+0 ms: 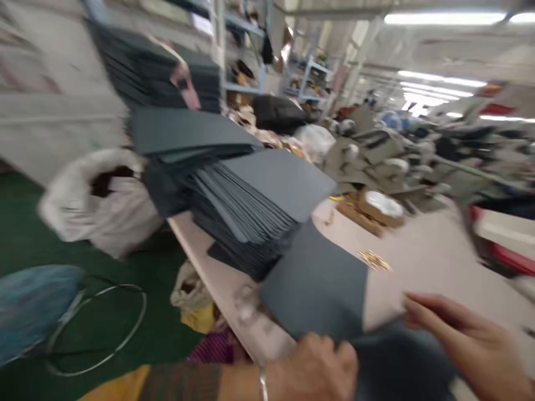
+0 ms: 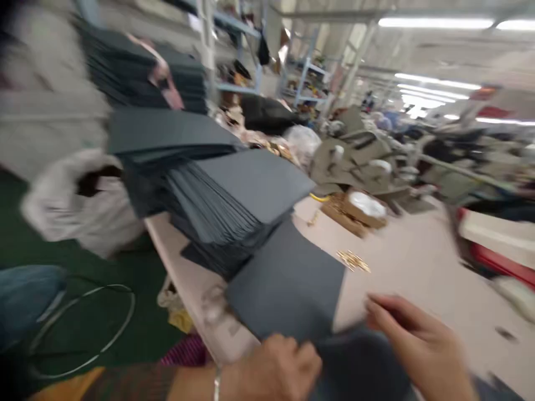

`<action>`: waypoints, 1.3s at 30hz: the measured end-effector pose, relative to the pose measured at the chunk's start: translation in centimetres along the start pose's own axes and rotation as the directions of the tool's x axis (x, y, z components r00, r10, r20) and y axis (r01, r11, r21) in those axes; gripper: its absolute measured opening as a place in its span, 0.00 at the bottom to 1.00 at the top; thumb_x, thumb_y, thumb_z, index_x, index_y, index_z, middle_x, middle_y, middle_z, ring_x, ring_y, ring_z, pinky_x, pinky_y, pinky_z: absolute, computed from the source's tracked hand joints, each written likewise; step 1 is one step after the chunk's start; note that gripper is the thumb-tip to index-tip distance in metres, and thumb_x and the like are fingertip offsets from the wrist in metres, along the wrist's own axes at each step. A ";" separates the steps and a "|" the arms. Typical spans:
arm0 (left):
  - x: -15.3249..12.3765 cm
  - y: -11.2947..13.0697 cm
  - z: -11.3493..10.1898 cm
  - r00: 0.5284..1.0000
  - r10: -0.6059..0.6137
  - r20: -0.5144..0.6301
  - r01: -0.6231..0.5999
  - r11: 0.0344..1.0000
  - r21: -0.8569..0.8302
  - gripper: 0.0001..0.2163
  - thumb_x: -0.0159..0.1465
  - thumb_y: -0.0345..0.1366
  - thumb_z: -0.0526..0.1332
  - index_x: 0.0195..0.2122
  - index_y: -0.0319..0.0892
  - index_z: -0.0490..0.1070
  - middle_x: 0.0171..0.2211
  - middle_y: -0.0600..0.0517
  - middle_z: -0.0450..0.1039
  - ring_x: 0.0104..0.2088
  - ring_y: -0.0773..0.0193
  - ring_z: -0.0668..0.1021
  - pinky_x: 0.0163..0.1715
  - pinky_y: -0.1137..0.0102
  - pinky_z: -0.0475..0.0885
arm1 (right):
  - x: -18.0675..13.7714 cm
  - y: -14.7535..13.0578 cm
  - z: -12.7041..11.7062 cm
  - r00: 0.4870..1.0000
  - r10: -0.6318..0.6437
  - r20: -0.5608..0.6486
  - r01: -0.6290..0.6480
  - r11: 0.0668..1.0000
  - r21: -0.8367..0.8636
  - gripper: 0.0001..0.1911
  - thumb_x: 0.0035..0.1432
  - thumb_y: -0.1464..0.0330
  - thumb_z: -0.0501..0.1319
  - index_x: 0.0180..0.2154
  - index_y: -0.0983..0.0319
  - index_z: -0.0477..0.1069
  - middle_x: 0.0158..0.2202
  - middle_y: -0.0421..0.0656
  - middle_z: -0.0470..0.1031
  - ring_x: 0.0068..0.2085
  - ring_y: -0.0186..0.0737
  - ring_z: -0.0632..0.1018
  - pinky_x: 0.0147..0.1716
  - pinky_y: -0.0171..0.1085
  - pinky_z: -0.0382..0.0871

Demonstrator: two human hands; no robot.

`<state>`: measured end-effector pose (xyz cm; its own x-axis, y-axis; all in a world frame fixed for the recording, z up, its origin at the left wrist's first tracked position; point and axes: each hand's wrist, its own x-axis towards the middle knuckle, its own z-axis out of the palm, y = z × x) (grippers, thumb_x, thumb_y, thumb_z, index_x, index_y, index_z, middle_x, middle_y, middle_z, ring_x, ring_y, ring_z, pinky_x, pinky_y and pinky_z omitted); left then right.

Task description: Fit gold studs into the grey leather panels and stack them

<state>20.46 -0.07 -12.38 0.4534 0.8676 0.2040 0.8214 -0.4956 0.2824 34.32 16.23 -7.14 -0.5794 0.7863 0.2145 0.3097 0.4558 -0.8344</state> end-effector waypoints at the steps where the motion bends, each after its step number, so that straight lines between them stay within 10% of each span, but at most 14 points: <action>1: 0.6 0.7 0.2 1.000 -0.003 0.016 0.003 1.000 -0.008 0.08 0.65 0.32 0.57 0.43 0.34 0.68 0.37 0.47 0.69 0.32 0.59 0.75 0.26 0.66 0.73 | -3.1 -0.1 -1.6 0.994 0.109 -0.019 -0.110 0.992 -0.057 0.18 0.58 0.55 0.62 0.36 0.64 0.77 0.27 0.38 0.77 0.26 0.34 0.77 0.27 0.31 0.75; 6: 1.4 1.0 0.3 0.996 0.006 0.085 -0.005 1.000 -0.005 0.12 0.63 0.31 0.55 0.48 0.37 0.65 0.39 0.47 0.69 0.34 0.56 0.73 0.30 0.62 0.73 | -9.9 0.5 -0.1 0.889 0.457 0.041 -0.453 0.888 -0.082 0.12 0.57 0.61 0.61 0.32 0.63 0.76 0.24 0.40 0.76 0.25 0.35 0.76 0.25 0.31 0.71; 29: 0.8 0.6 0.8 0.994 0.046 0.099 -0.045 0.999 -0.014 0.10 0.66 0.30 0.51 0.47 0.36 0.66 0.39 0.47 0.70 0.34 0.56 0.72 0.29 0.62 0.71 | -7.3 -1.1 1.9 0.855 0.476 0.204 -0.399 0.857 -0.325 0.08 0.55 0.71 0.58 0.27 0.62 0.76 0.24 0.39 0.76 0.25 0.34 0.74 0.26 0.31 0.63; 39: 0.9 0.3 1.7 0.998 0.034 0.043 -0.031 0.997 -0.064 0.05 0.66 0.31 0.53 0.40 0.39 0.67 0.36 0.49 0.69 0.32 0.57 0.71 0.26 0.62 0.68 | -8.2 -1.0 2.4 0.923 0.329 0.200 -0.232 0.890 -0.394 0.07 0.56 0.75 0.58 0.28 0.61 0.72 0.26 0.39 0.75 0.27 0.33 0.74 0.30 0.30 0.64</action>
<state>21.64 0.63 -13.69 0.4957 0.8512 0.1725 0.7830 -0.5240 0.3352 36.98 8.31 -9.30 -0.5837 0.7922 -0.1781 0.7067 0.3876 -0.5919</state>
